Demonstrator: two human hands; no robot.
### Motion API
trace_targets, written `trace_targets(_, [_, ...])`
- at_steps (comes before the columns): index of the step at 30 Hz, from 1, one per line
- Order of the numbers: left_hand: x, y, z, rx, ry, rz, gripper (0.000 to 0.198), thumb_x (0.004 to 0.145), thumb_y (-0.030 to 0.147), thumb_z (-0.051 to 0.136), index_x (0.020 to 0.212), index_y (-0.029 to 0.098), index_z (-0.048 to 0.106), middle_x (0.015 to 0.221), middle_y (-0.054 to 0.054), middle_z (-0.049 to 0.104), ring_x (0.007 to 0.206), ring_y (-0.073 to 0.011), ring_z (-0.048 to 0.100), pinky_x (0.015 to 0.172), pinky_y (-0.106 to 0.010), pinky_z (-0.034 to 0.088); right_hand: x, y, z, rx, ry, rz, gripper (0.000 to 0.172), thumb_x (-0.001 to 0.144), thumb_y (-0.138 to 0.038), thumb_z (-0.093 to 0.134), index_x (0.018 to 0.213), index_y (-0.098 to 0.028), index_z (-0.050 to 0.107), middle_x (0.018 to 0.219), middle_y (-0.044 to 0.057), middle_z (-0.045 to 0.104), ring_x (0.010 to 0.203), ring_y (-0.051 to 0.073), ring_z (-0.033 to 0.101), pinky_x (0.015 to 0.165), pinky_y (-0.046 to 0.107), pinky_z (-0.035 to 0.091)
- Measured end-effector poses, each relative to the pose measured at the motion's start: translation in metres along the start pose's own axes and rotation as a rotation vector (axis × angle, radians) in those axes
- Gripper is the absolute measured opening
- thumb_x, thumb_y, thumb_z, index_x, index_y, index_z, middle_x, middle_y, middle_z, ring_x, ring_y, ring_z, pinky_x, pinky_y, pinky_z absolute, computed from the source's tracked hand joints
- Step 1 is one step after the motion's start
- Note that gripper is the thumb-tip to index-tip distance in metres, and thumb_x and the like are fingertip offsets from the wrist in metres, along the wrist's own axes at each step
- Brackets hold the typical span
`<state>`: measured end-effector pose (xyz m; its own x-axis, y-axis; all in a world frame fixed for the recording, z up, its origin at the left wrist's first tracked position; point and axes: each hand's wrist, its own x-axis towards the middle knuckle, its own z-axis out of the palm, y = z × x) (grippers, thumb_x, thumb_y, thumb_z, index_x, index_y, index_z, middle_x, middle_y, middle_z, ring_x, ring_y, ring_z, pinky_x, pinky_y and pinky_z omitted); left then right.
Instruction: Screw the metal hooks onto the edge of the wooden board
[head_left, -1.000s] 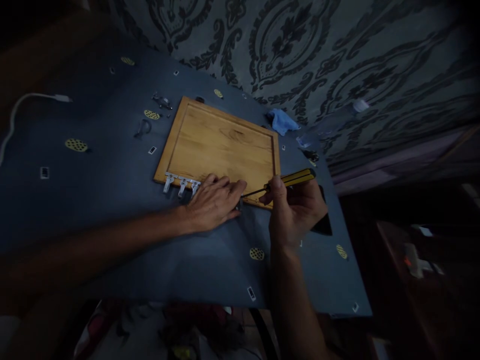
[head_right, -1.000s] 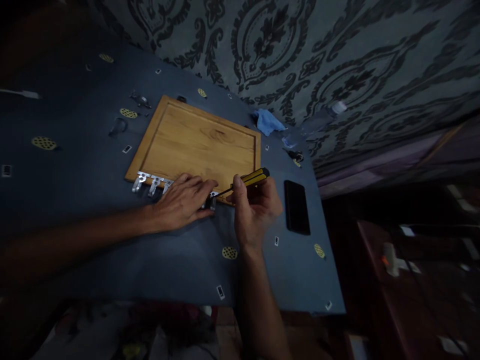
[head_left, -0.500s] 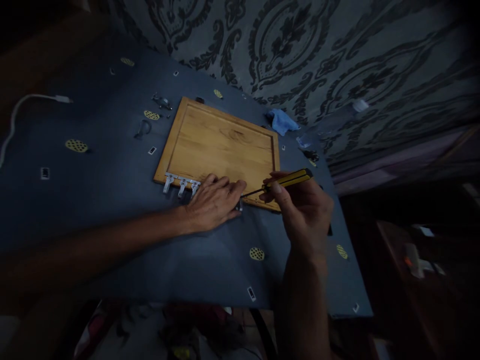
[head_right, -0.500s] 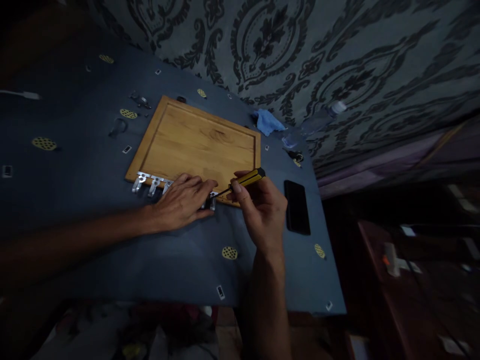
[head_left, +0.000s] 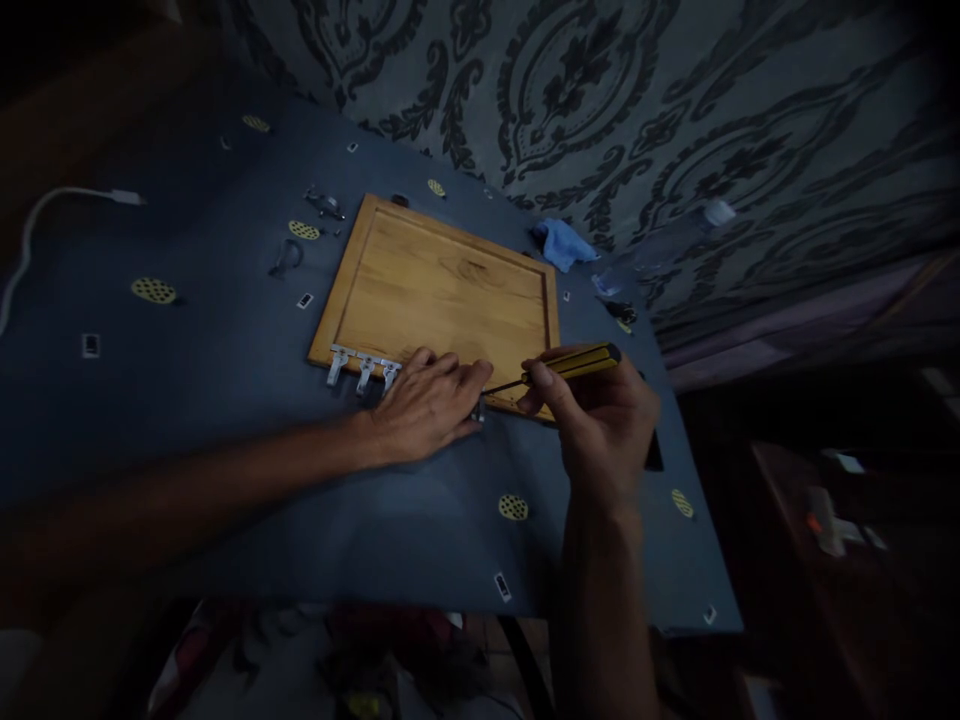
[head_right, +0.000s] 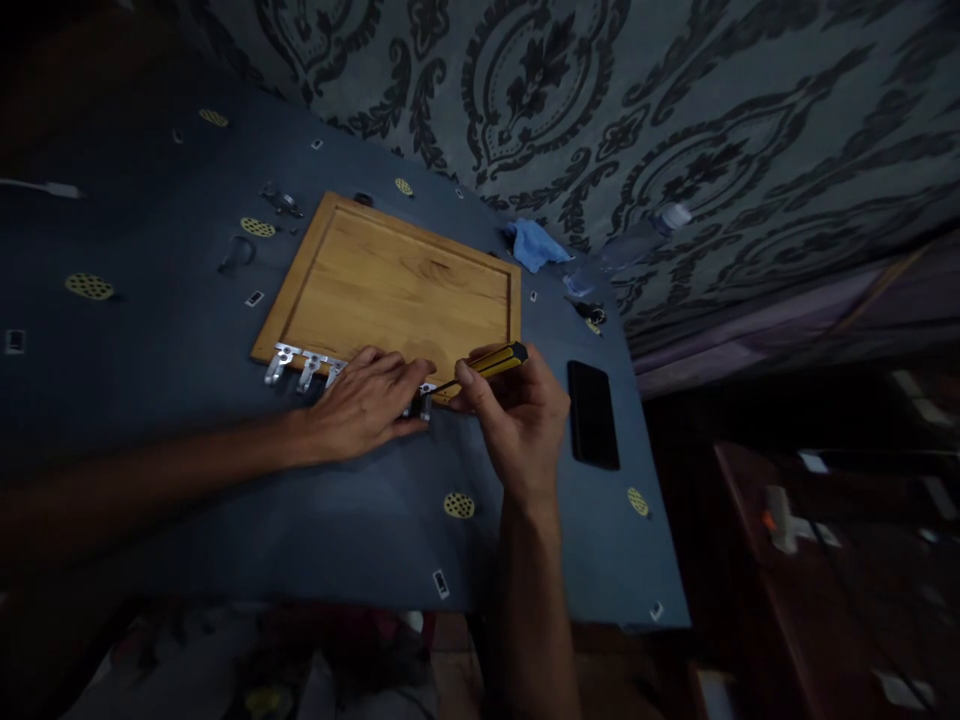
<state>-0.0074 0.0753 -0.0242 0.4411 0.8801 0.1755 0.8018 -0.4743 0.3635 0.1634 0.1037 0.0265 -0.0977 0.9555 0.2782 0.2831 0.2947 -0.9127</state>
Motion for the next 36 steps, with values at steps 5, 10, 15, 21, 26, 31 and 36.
trace_targets(5, [0.0,0.001,-0.002,-0.005,-0.007,-0.006,0.045,0.098,0.032,0.068,0.133,0.013,0.046,0.112,-0.012,0.072,0.113,-0.0295,0.063,0.092,-0.038,0.037,0.0,-0.001,-0.006,-0.009,-0.068,-0.019,0.03,0.077,-0.045,0.087,0.095,-0.023,0.078,0.076,-0.002,0.075,0.052,0.013,0.067,0.054,0.03,0.062])
trace_targets(10, [0.001,0.002,-0.003,-0.015,-0.022,-0.015,0.044,0.098,0.032,0.069,0.131,0.012,0.048,0.114,-0.013,0.072,0.116,-0.0295,0.062,0.094,-0.039,0.037,-0.004,0.007,0.004,-0.051,0.037,-0.06,0.025,0.075,-0.039,0.089,0.084,-0.022,0.073,0.07,-0.004,0.07,0.048,0.01,0.06,0.046,0.025,0.054])
trace_targets(15, [0.0,-0.001,0.001,-0.043,-0.004,0.007,0.042,0.098,0.026,0.066,0.134,0.013,0.051,0.119,-0.013,0.072,0.12,-0.0302,0.061,0.098,-0.042,0.039,-0.011,0.004,0.019,-0.279,0.003,-0.241,0.021,0.085,-0.036,0.08,0.078,-0.022,0.066,0.07,-0.003,0.065,0.058,0.013,0.062,0.055,0.027,0.053])
trace_targets(21, [0.0,-0.002,0.004,-0.08,0.0,0.014,0.027,0.099,0.026,0.062,0.124,0.016,0.059,0.121,-0.013,0.072,0.121,-0.0313,0.06,0.1,-0.045,0.039,-0.009,-0.005,0.024,-0.408,-0.072,-0.401,0.02,0.09,-0.032,0.074,0.076,-0.024,0.063,0.068,-0.004,0.064,0.059,0.013,0.061,0.06,0.029,0.053])
trace_targets(26, [0.0,0.001,-0.001,-0.043,-0.004,-0.008,0.044,0.097,0.026,0.067,0.133,0.01,0.049,0.115,-0.014,0.071,0.117,-0.0295,0.061,0.096,-0.04,0.037,-0.01,0.008,0.017,-0.266,0.074,-0.233,0.021,0.086,-0.038,0.08,0.081,-0.023,0.065,0.07,-0.004,0.065,0.058,0.013,0.064,0.055,0.028,0.055])
trace_targets(31, [0.0,0.0,-0.002,-0.02,-0.001,-0.011,0.045,0.096,0.032,0.07,0.131,0.014,0.046,0.114,-0.011,0.072,0.114,-0.0289,0.063,0.092,-0.038,0.038,-0.012,0.01,0.017,-0.111,0.288,-0.147,0.029,0.086,-0.047,0.078,0.083,-0.022,0.063,0.071,-0.005,0.064,0.049,0.011,0.063,0.046,0.025,0.054])
trace_targets(36, [0.0,0.0,-0.001,-0.011,0.008,-0.009,0.048,0.097,0.032,0.071,0.132,0.014,0.045,0.116,-0.012,0.072,0.116,-0.0292,0.064,0.094,-0.038,0.038,-0.01,0.009,0.016,-0.096,0.298,-0.147,0.029,0.084,-0.045,0.079,0.08,-0.022,0.063,0.069,-0.005,0.064,0.049,0.011,0.063,0.046,0.025,0.055])
